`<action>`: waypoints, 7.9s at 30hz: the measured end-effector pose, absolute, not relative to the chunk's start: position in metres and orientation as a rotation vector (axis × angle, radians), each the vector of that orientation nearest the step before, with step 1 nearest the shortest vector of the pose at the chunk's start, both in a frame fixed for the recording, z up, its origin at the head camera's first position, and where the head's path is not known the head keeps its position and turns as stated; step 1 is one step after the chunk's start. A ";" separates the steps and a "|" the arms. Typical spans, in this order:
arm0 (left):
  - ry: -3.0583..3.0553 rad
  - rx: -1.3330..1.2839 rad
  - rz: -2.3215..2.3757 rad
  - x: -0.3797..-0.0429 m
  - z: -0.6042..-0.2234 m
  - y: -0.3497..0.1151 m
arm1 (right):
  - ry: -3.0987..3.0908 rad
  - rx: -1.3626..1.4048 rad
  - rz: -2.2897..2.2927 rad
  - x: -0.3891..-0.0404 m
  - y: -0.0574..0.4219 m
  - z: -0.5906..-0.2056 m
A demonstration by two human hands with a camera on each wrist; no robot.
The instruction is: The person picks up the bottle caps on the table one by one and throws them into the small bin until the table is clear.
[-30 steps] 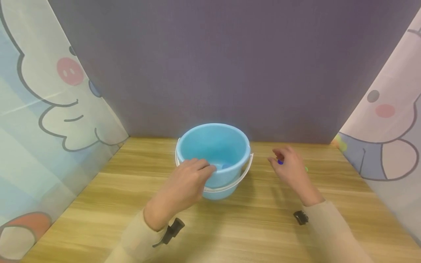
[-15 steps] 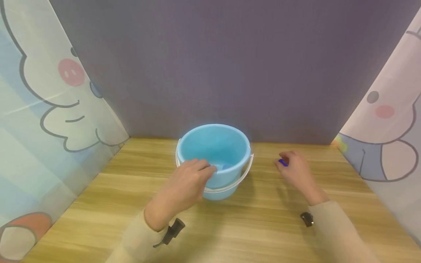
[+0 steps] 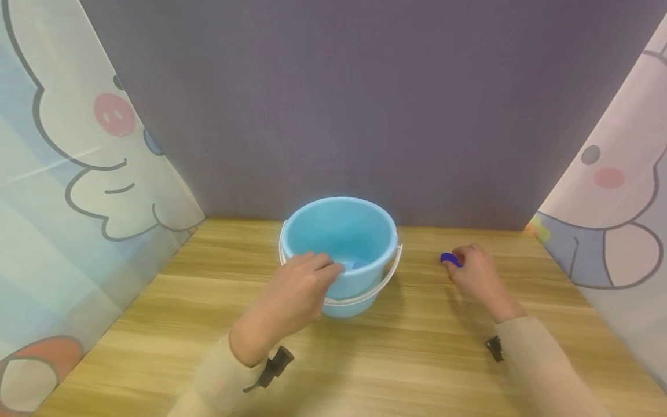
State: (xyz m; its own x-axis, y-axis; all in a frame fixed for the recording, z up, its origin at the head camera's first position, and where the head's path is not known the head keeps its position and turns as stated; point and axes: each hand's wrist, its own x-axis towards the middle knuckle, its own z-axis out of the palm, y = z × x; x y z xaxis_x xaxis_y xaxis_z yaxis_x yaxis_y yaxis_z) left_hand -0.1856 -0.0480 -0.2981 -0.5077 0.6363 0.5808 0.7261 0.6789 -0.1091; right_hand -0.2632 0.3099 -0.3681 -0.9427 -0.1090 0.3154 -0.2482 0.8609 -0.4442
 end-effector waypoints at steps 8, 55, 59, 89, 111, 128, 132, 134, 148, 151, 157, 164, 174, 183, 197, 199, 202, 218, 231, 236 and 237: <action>-2.300 -1.049 -0.202 -0.186 -0.299 -0.048 | -2.853 0.254 0.679 -0.266 0.319 -0.371; -2.276 -1.033 -0.191 -0.186 -0.300 -0.047 | -3.117 0.152 0.728 -0.284 0.335 -0.392; -2.281 -1.032 -0.192 -0.186 -0.300 -0.046 | -3.144 0.126 0.743 -0.286 0.334 -0.393; -2.280 -1.040 -0.193 -0.187 -0.300 -0.046 | -3.144 0.115 0.805 -0.286 0.337 -0.381; -2.281 -1.040 -0.206 -0.186 -0.299 -0.046 | -2.998 0.155 0.795 -0.283 0.320 -0.377; -2.283 -1.036 -0.202 -0.185 -0.299 -0.046 | -2.862 0.175 0.945 -0.281 0.298 -0.382; -2.282 -1.035 -0.196 -0.185 -0.299 -0.046 | -2.835 0.156 1.015 -0.281 0.293 -0.383; -2.282 -1.035 -0.195 -0.185 -0.299 -0.046 | -2.822 0.155 1.058 -0.281 0.291 -0.384; -2.283 -1.030 -0.198 -0.186 -0.299 -0.047 | -2.781 0.105 1.261 -0.279 0.276 -0.382; -2.290 -1.030 -0.200 -0.186 -0.299 -0.047 | -2.765 0.080 1.306 -0.277 0.273 -0.380; -2.295 -1.035 -0.203 -0.186 -0.299 -0.046 | -2.729 0.045 1.379 -0.272 0.267 -0.375; -2.288 -1.029 -0.201 -0.186 -0.299 -0.046 | -2.681 0.025 1.469 -0.269 0.260 -0.368; -2.291 -1.030 -0.199 -0.187 -0.300 -0.047 | -2.614 -0.025 1.618 -0.269 0.251 -0.366; -2.291 -1.036 -0.204 -0.186 -0.299 -0.046 | -2.618 -0.050 1.698 -0.268 0.249 -0.369; -2.285 -1.048 -0.211 -0.185 -0.297 -0.044 | -2.585 -0.017 1.654 -0.262 0.247 -0.354; -2.286 -1.046 -0.206 -0.185 -0.297 -0.044 | -2.585 -0.020 1.654 -0.262 0.247 -0.351; -2.288 -1.044 -0.202 -0.185 -0.297 -0.044 | -2.584 -0.016 1.654 -0.261 0.246 -0.347; -2.281 -1.048 -0.215 -0.187 -0.298 -0.046 | -2.535 0.016 1.578 -0.252 0.241 -0.331; -2.291 -1.063 -0.211 -0.186 -0.297 -0.045 | -2.486 0.053 1.539 -0.244 0.241 -0.321; -2.290 -1.060 -0.214 -0.187 -0.297 -0.045 | -2.459 0.050 1.525 -0.243 0.240 -0.318; -2.291 -1.060 -0.216 -0.187 -0.297 -0.045 | -2.453 0.049 1.523 -0.243 0.240 -0.318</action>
State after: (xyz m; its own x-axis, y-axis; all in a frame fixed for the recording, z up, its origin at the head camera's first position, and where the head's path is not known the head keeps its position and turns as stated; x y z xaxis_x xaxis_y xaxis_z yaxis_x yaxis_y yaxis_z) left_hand -0.1867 -0.0446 -0.2972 -0.5018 0.6402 0.5816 0.7375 0.6680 -0.0990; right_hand -0.2429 0.2399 -0.3178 -0.9674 0.1041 0.2307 -0.1605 0.4523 -0.8773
